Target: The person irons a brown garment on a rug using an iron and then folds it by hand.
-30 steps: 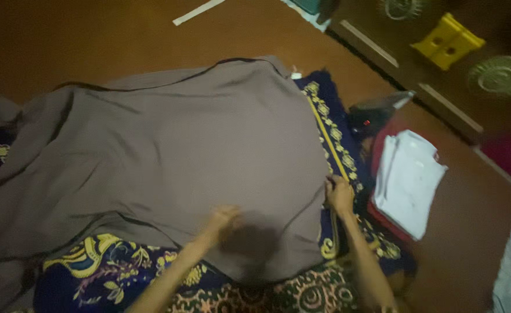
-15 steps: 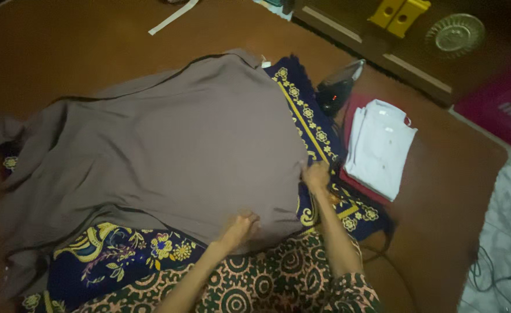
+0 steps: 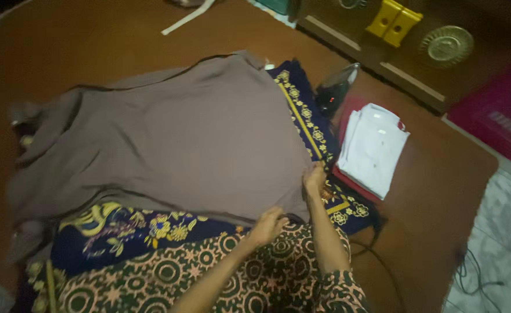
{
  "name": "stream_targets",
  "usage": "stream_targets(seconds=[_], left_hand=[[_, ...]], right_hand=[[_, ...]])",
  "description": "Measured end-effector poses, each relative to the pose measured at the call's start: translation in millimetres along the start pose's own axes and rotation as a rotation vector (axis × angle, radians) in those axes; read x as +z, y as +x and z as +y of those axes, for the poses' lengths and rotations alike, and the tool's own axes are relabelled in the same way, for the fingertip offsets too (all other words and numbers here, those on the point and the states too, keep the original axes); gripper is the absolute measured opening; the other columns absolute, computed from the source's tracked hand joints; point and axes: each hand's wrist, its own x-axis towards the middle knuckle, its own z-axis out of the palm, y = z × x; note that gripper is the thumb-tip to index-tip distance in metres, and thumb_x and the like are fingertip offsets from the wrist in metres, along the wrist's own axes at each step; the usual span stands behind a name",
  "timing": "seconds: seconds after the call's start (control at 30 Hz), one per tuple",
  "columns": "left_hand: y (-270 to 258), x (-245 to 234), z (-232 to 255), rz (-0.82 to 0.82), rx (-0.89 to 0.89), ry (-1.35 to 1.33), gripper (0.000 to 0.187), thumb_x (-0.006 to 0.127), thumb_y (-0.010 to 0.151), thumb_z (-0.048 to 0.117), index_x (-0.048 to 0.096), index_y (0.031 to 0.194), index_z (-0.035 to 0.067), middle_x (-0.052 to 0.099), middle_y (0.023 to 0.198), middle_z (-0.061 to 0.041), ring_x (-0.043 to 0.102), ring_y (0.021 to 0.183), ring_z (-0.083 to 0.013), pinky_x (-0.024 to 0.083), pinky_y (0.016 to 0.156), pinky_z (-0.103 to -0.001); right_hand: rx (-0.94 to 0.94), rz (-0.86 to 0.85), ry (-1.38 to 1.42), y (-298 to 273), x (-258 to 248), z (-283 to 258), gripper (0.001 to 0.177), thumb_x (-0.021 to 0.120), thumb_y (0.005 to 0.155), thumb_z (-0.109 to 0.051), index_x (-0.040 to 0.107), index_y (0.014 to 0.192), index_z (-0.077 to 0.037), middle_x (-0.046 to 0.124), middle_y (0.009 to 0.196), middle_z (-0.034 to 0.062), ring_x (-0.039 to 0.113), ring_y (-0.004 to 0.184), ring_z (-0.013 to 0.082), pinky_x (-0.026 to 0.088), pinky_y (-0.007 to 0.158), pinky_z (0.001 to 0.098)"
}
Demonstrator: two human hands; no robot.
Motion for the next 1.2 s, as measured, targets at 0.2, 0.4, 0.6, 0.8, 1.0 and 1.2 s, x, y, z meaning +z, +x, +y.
stream_targets(seconds=[0.2,0.4,0.6,0.8,1.0,1.2], left_hand=[[-2,-41,-16,0.275,0.538,0.071,0.036,0.073,0.094,0.035,0.068,0.107,0.001,0.066,0.115,-0.025,0.062,0.108,-0.0426,0.051,0.093,-0.050],[-22,-190,-178,0.636,-0.121,0.483,0.017,0.068,0.084,0.018,0.075,0.095,0.006,0.071,0.093,-0.023,0.067,0.088,-0.0423,0.055,0.076,-0.054],[-164,-337,-305,0.904,-0.661,0.718,0.042,0.065,0.084,0.013,0.061,0.126,0.010,0.057,0.132,-0.021,0.053,0.120,-0.0399,0.037,0.096,-0.068],[-265,-375,-347,1.099,-0.905,0.787,0.088,0.077,0.064,0.018,0.050,0.147,0.019,0.044,0.157,-0.022,0.043,0.141,-0.0488,0.028,0.106,-0.078],[-324,-403,-359,1.241,-0.891,0.539,0.050,0.073,0.088,0.033,0.065,0.128,0.005,0.068,0.128,-0.020,0.058,0.130,-0.0387,0.029,0.110,-0.072],[-356,-449,-404,1.305,-0.628,0.141,0.037,0.068,0.091,0.031,0.072,0.109,-0.001,0.074,0.101,-0.026,0.070,0.102,-0.0462,0.053,0.097,-0.056]], right_hand=[[-0.735,0.400,-0.267,-39,-20,-26,0.040,0.070,0.069,-0.011,0.062,0.105,0.005,0.069,0.098,0.0301,0.065,0.100,0.0513,0.052,0.088,0.0518],[-0.628,-0.520,0.010,-125,-19,-99,0.026,0.067,0.094,-0.025,0.070,0.109,-0.004,0.072,0.110,0.0223,0.068,0.104,0.0389,0.054,0.091,0.0460],[-0.934,-0.752,-0.117,-230,17,-173,0.066,0.084,0.076,-0.039,0.064,0.128,-0.004,0.066,0.127,0.0220,0.061,0.115,0.0432,0.050,0.087,0.0506],[-0.908,-0.713,-0.341,-237,72,-144,0.031,0.065,0.094,-0.023,0.068,0.124,-0.015,0.068,0.127,0.0128,0.064,0.116,0.0374,0.053,0.093,0.0474],[-1.195,-0.728,-0.260,-216,52,-128,0.036,0.061,0.088,-0.015,0.071,0.123,-0.013,0.068,0.129,0.0141,0.064,0.119,0.0384,0.054,0.096,0.0466],[-0.961,-0.865,-0.648,-226,53,-192,0.054,0.073,0.089,-0.048,0.068,0.129,-0.013,0.064,0.132,0.0140,0.064,0.114,0.0398,0.052,0.097,0.0477]])
